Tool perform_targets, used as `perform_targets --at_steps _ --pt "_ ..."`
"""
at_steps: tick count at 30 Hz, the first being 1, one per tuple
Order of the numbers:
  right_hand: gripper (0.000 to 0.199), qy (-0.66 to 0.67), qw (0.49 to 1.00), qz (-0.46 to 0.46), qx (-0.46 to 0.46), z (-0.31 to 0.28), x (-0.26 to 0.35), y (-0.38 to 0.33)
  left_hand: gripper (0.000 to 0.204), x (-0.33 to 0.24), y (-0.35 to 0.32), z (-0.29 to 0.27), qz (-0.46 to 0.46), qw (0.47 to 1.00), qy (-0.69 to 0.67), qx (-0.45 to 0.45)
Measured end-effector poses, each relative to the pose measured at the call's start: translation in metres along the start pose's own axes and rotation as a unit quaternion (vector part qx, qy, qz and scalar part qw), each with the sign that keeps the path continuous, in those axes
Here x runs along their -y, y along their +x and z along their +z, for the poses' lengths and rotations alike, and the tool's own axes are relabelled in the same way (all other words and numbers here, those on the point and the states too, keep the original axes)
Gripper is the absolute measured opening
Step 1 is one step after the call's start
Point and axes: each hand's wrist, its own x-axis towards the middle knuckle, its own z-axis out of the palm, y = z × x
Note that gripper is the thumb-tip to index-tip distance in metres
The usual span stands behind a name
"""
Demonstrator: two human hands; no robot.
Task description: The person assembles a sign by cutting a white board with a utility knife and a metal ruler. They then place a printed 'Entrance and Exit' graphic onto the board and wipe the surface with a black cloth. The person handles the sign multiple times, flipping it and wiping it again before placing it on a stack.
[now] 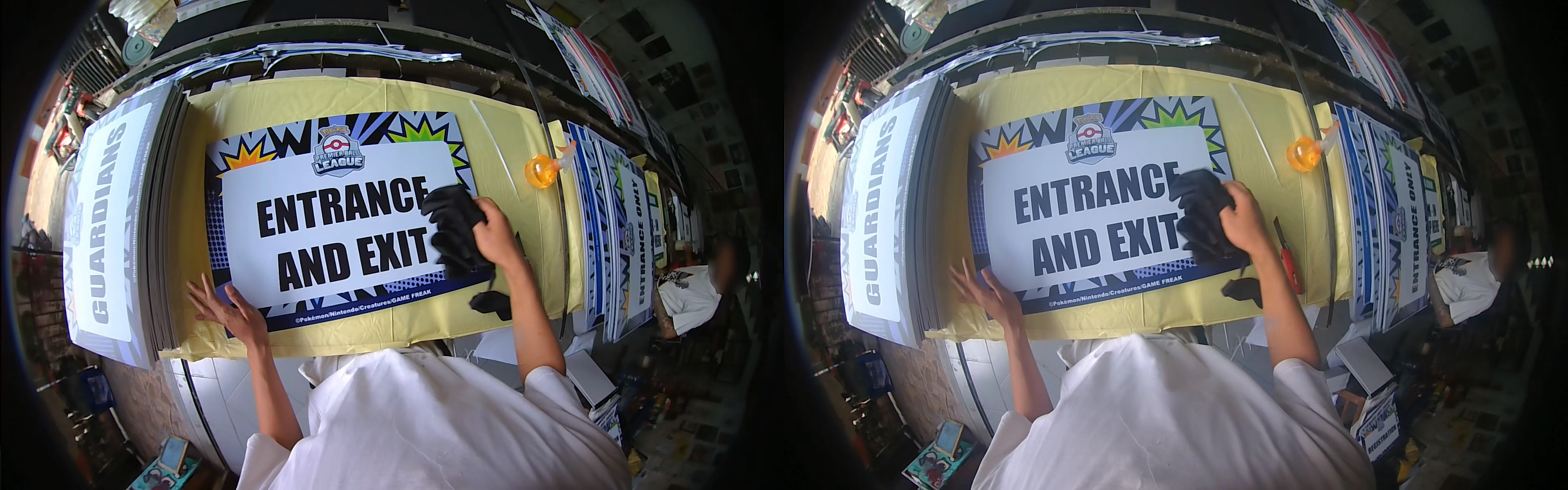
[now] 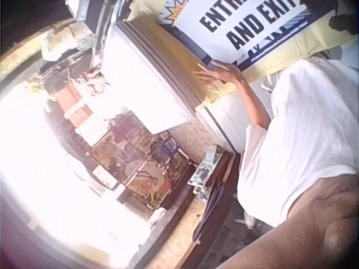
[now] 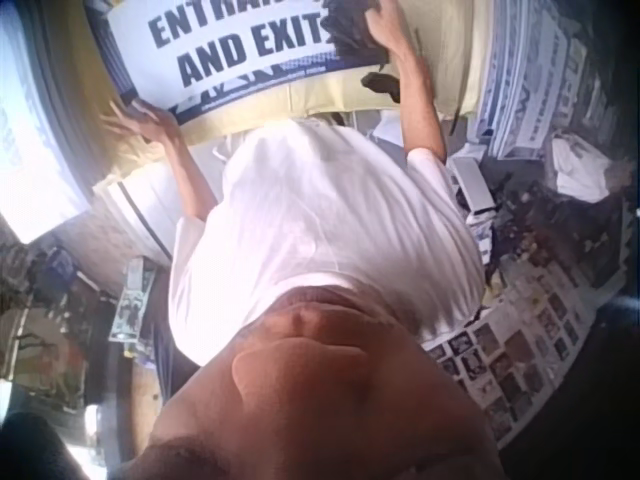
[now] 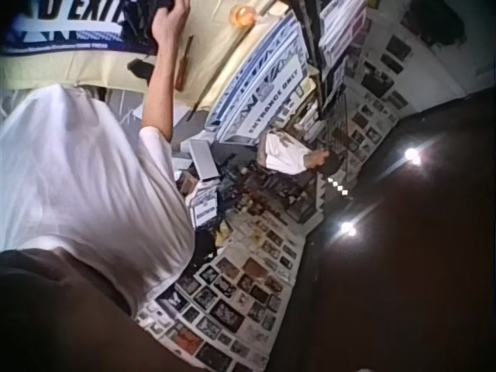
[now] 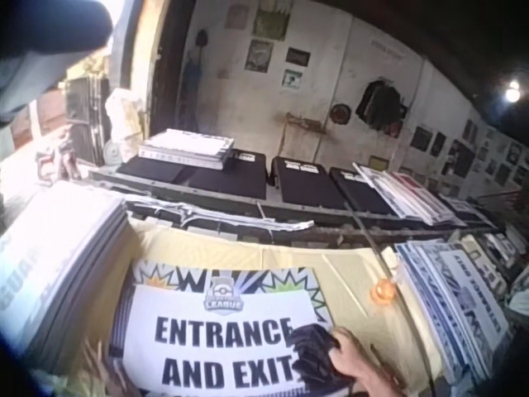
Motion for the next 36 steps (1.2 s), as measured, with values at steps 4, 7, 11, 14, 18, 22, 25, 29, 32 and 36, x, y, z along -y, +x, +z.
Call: perform_targets --at_steps 4,7,11,14,18,22,25,29,32,36 --pt "0.063 -0.254 0.947 -0.140 -0.140 0.050 0.036 -0.019 0.060 0.008 -0.003 -0.005 -0.025 1.000 0.008 0.003" --pt "0.057 -0.271 0.951 -0.140 -0.044 0.068 0.047 -0.037 0.061 0.008 -0.006 -0.007 -0.033 0.999 0.026 0.015" --pt "0.054 -0.228 0.948 -0.206 0.080 0.084 0.054 -0.031 0.075 0.011 -0.003 0.000 -0.025 0.992 0.103 0.063" --pt "0.053 -0.190 0.936 -0.277 0.108 0.086 0.068 0.026 0.086 -0.003 0.000 -0.001 -0.030 0.977 0.162 0.137" --pt "0.053 -0.262 0.947 -0.172 -0.075 0.078 0.025 0.164 0.088 0.000 0.002 -0.005 -0.022 0.975 0.150 0.163" --pt "0.057 -0.305 0.936 -0.139 -0.104 0.112 0.042 0.192 0.091 -0.002 0.001 -0.003 -0.020 0.980 0.124 0.155" --pt "0.059 -0.202 0.944 -0.259 -0.035 0.200 0.149 0.149 0.091 -0.003 0.000 -0.006 -0.021 0.980 0.120 0.155" --pt "0.065 -0.041 0.896 -0.434 0.088 0.342 0.256 0.080 0.096 0.003 0.003 -0.006 0.005 0.988 0.076 0.136" --pt "0.070 0.009 0.891 -0.440 0.107 0.353 0.268 0.095 0.101 -0.002 0.007 -0.007 -0.011 0.989 0.060 0.133" --pt "0.067 -0.089 0.949 -0.303 0.000 0.269 0.217 0.169 0.105 0.000 0.004 -0.007 -0.051 0.988 0.063 0.132"
